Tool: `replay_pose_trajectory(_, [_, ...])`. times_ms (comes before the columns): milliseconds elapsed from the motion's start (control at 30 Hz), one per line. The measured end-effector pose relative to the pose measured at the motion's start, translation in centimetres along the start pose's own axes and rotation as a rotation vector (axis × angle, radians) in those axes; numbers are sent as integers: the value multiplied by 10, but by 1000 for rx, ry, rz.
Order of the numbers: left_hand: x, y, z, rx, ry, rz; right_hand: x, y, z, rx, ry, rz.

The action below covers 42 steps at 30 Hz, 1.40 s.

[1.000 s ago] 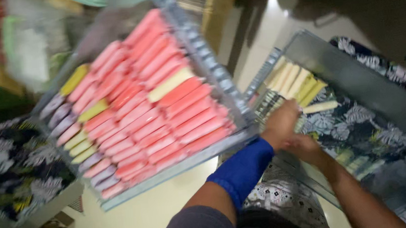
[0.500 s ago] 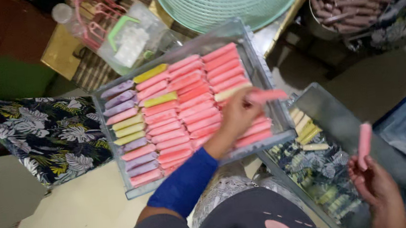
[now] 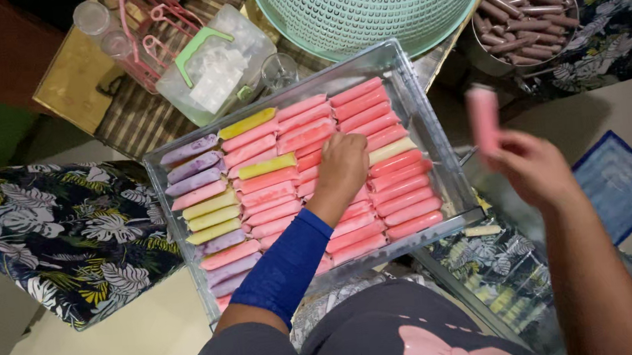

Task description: The person transfers pink and yellow sausages from one clear plastic tray to another, arranging them in neat rows. The person repeatedly moves individual sausages between the two trays to organize them by color and alignment.

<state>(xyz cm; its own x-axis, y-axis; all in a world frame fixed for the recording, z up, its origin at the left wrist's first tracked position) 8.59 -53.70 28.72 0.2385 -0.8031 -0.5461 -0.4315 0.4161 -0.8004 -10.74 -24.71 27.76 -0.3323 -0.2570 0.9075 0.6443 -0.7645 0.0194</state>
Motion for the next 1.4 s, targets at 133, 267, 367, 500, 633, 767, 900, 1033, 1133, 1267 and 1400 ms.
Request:
replay_pose_trajectory(133, [-3, -19, 4, -3, 21, -28, 59, 98, -48, 221, -139, 476])
replay_pose_trajectory(267, [-3, -47, 22, -49, -26, -10, 73, 162, -84, 305, -306, 1068])
replay_pose_trajectory(367, [3, -65, 41, -50, -86, 10, 65, 188, -101, 411, -496, 1244])
replay_pose_trajectory(500, [4, -78, 57, -57, -111, 52, 39, 201, -112, 531, -536, 1257])
replay_pose_trajectory(633, [-14, -75, 59, -15, -120, 106, 57, 179, -104, 368, -598, 858])
replay_pose_trajectory(767, [-65, -54, 51, 25, -3, 247, 92, 101, -63, 83, -805, 737])
replay_pose_trajectory(900, [-135, -19, 54, 144, 169, 425, 36, -19, -5, -195, -522, 272])
replay_pose_trajectory(1033, [-201, 43, 74, 423, 316, 565, -92, -118, 57, -488, -239, 134])
replay_pose_trajectory(1133, [-233, 104, 102, 594, 391, 556, -194, -140, 94, -559, -56, 229])
replay_pose_trajectory(1267, [-215, 188, 151, 859, 190, 436, -299, -108, 114, -426, 57, 186])
replay_pose_trajectory(1400, [-147, 237, 205, 851, -233, 462, -356, -44, 89, -189, 115, 154])
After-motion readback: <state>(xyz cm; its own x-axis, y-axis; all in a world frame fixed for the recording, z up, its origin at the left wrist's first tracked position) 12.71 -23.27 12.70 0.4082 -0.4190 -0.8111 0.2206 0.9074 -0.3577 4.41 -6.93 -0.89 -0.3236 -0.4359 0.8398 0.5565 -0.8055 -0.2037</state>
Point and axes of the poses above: each hand's wrist, its own z-axis away from the middle knuckle, its own y-axis out of the palm, x = y × z, the point moved 6 cm from there along -z, towards the middle knuckle, and after that the axes turned 3 degrees about -z, right-handed, at the moved point
